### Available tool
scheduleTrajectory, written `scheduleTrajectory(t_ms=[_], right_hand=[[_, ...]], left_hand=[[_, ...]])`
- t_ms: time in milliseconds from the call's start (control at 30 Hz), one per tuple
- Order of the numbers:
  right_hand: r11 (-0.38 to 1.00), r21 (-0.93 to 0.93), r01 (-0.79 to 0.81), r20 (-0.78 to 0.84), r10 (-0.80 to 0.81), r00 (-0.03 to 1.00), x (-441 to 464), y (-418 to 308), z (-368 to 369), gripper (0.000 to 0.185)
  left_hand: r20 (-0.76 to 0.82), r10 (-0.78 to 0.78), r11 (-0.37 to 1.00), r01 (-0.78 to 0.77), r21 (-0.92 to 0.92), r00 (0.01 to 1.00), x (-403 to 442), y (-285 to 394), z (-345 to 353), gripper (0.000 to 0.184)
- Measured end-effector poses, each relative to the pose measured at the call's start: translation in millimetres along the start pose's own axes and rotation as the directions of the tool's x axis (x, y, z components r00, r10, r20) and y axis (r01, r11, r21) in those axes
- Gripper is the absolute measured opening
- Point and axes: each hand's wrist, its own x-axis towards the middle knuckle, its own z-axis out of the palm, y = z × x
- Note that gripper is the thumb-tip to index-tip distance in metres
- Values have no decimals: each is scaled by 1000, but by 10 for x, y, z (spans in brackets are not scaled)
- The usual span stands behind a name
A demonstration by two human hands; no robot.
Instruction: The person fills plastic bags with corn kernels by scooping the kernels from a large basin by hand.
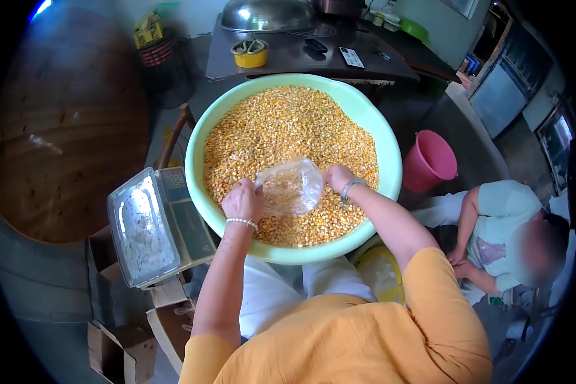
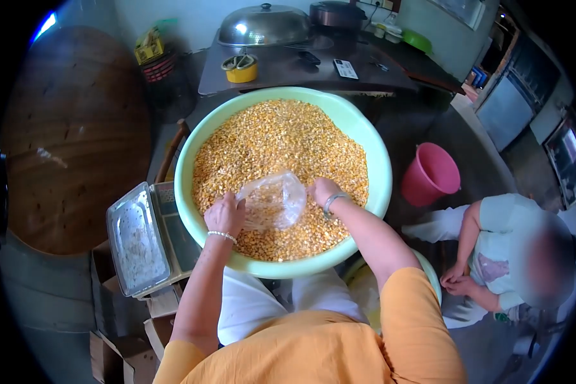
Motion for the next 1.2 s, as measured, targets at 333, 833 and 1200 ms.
scheduleTrajectory(t_ms=[333, 833, 1200], right_hand=[[562, 822, -94, 177, -96, 979, -423, -1203, -736, 20], [762, 24, 647, 196, -638, 744, -440, -852, -122, 19], [534, -310, 787, 166, -784, 598, -654, -558, -224, 11]], left_hand=[[-49, -13, 998, 10, -60, 999, 54, -35, 59, 19], [-117, 24, 990, -39, -134, 993, 40, -79, 71, 18], [-320, 27, 972, -100, -212, 947, -82, 107, -251, 28]])
